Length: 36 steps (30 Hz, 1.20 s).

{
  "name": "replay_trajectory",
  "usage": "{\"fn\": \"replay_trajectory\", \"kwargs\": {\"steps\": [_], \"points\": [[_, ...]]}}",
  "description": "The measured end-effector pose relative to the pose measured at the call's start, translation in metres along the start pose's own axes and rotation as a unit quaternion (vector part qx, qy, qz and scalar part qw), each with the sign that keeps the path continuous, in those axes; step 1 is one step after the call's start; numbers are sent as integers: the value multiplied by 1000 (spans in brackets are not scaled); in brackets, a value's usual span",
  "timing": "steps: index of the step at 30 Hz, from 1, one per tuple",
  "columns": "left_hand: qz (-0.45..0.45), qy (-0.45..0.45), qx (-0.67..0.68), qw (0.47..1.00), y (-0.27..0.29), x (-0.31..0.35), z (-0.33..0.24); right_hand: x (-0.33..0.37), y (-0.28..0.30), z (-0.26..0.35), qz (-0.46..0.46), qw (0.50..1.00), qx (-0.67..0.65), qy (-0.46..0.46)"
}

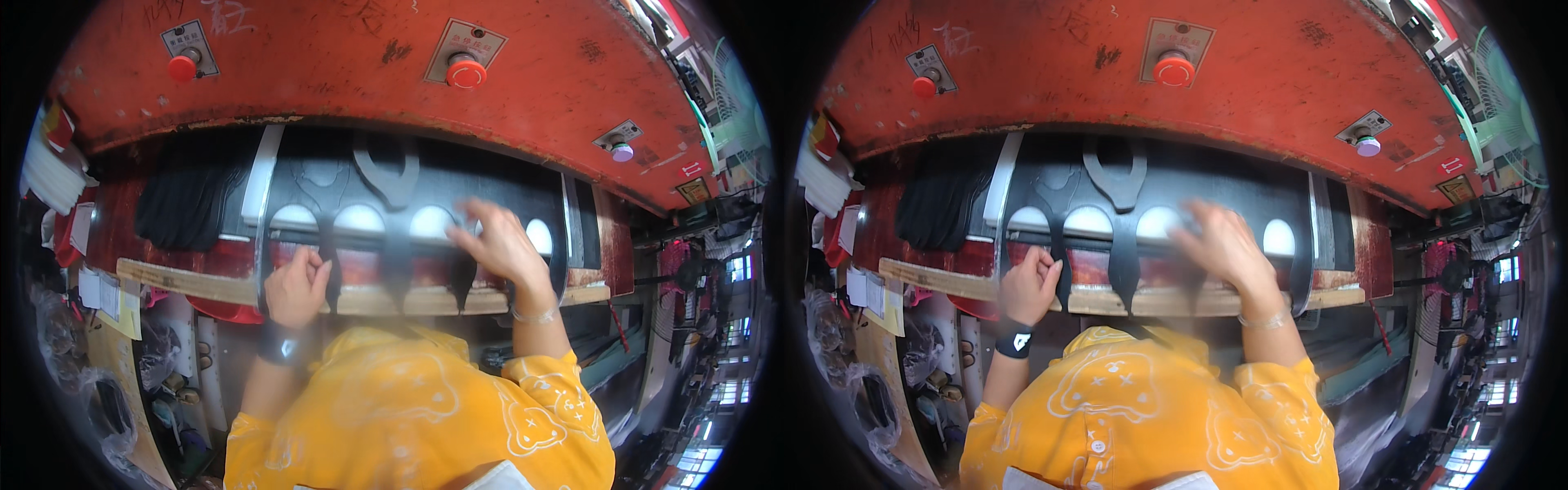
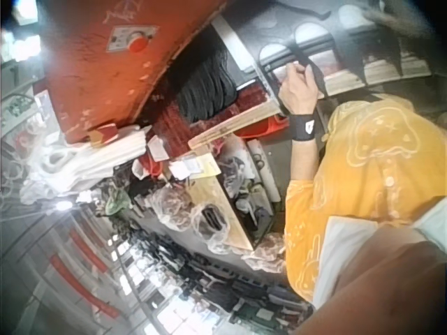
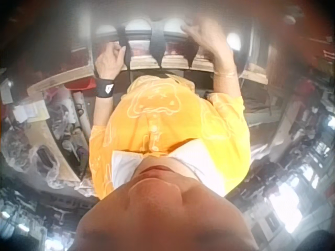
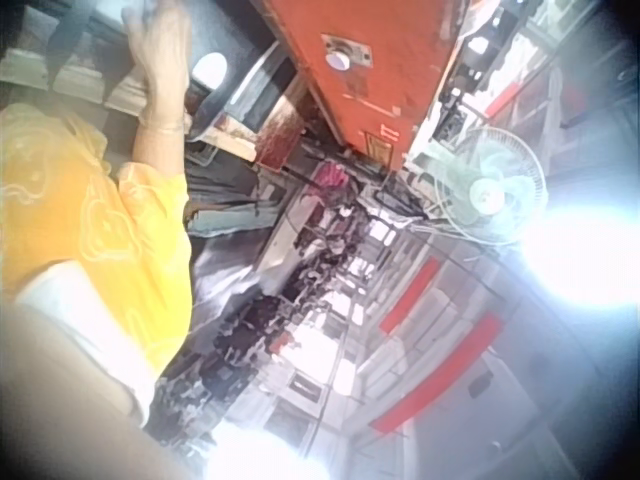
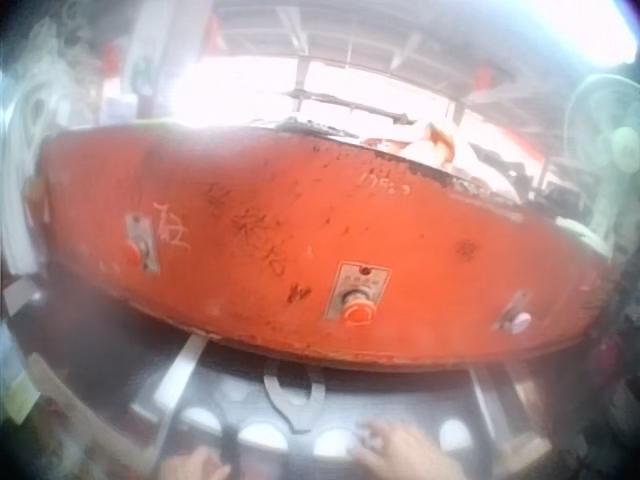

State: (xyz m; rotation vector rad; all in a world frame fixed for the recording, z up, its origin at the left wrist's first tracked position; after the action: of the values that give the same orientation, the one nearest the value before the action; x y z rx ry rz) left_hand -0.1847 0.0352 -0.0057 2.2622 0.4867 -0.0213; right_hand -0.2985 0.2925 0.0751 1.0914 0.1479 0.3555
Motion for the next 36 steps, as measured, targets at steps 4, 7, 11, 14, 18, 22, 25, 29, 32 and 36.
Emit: {"fn": "replay_trajectory", "kwargs": {"steps": [4,7,11,14,18,22,25,29,32,36], "points": [[26,37,15,999,7,40,4,-42,-41,68,-165,976,18,141],[91,79,-28,992,9,71,13,-40,-74,85,-131,981,34,141],[71,43,39,996,23,103,10,-5,-48,62,-103,978,-56,174],[71,6,41,997,25,117,10,18,-29,28,-99,982,-91,130],[81,-14,41,996,23,124,10,29,-26,10,-133,985,47,100],[92,0,33,995,21,123,12,31,-33,11,-158,977,79,120],[93,3,41,995,19,114,12,24,-28,-1,-181,975,36,125],[26,-100,67,992,21,83,-2,13,47,-49,-444,888,-71,100],[-18,-79,97,992,18,53,0,16,134,-104,-671,740,-36,22],[-34,-28,84,995,10,16,3,-16,203,-149,-751,659,-36,7]]}}
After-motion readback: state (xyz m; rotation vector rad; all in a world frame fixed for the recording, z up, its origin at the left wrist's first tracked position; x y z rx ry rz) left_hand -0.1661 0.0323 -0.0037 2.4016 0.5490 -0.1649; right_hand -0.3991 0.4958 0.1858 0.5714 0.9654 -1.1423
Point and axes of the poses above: each hand's wrist, its own x-axis away from the middle knuckle, its own y-axis out of the back of the hand, z = x × y, the point moved 8 cm from there along -x, towards the middle knuckle, and after that the axes turned 9 degrees about -z, right-handed, at the moved point
